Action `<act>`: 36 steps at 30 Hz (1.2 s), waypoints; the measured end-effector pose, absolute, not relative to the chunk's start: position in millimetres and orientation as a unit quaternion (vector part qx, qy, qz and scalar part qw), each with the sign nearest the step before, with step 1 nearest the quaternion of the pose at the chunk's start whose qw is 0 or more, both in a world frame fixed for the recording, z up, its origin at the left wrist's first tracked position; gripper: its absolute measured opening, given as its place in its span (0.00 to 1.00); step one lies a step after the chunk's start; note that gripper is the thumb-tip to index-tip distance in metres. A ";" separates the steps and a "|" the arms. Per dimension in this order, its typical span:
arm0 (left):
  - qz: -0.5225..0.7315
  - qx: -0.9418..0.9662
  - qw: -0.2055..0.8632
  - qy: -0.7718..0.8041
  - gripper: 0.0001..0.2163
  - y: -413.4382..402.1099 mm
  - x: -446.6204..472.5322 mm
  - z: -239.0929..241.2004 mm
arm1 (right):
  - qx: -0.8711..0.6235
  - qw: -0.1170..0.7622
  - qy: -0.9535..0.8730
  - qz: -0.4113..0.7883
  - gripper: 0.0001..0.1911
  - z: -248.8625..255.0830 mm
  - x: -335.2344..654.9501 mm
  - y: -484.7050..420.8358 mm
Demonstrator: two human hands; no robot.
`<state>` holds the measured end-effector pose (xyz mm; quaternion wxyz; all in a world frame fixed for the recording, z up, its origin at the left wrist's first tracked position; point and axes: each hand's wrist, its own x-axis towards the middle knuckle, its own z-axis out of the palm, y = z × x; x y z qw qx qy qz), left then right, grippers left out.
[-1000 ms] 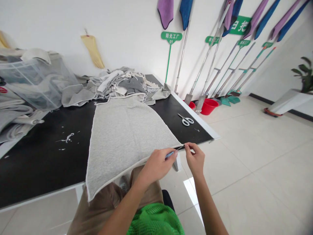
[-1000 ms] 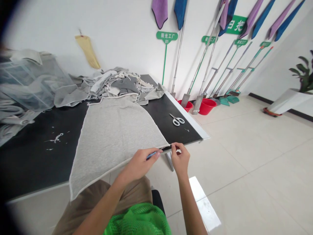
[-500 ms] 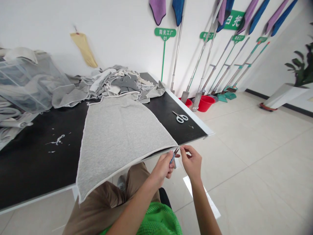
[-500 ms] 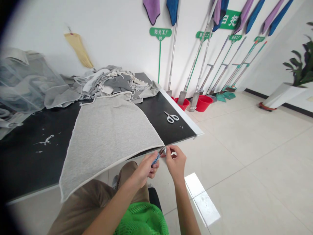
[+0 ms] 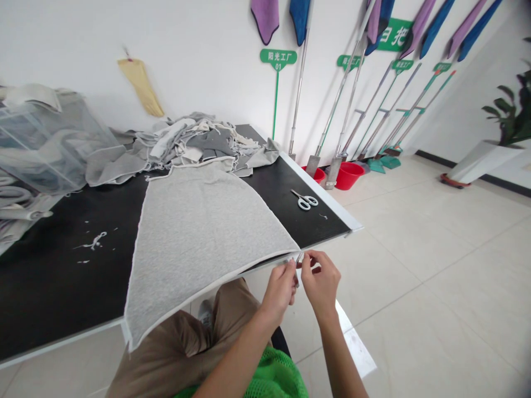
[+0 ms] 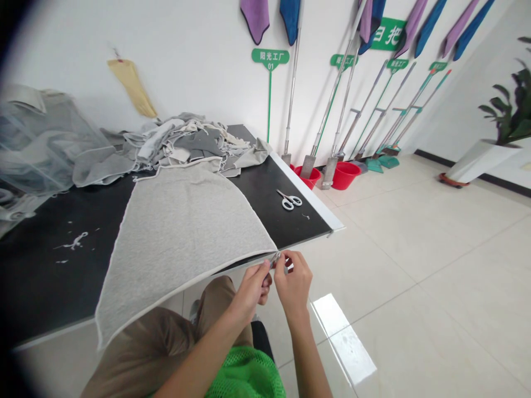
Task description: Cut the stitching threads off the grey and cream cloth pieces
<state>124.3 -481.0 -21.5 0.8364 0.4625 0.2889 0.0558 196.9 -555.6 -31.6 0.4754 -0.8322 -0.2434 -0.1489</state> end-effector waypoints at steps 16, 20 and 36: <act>0.069 0.462 0.837 0.284 0.22 -479.4 127.9 -22.2 | -0.834 0.452 -0.265 -0.171 0.08 -29.5 190.2 -555.0; 0.084 0.465 0.834 0.285 0.23 -479.7 129.1 -23.0 | -0.836 0.453 -0.262 -0.166 0.08 -31.1 189.4 -555.3; 0.090 0.482 0.826 0.278 0.23 -473.6 127.3 -19.3 | -0.826 0.456 -0.275 -0.183 0.05 -31.6 190.2 -556.7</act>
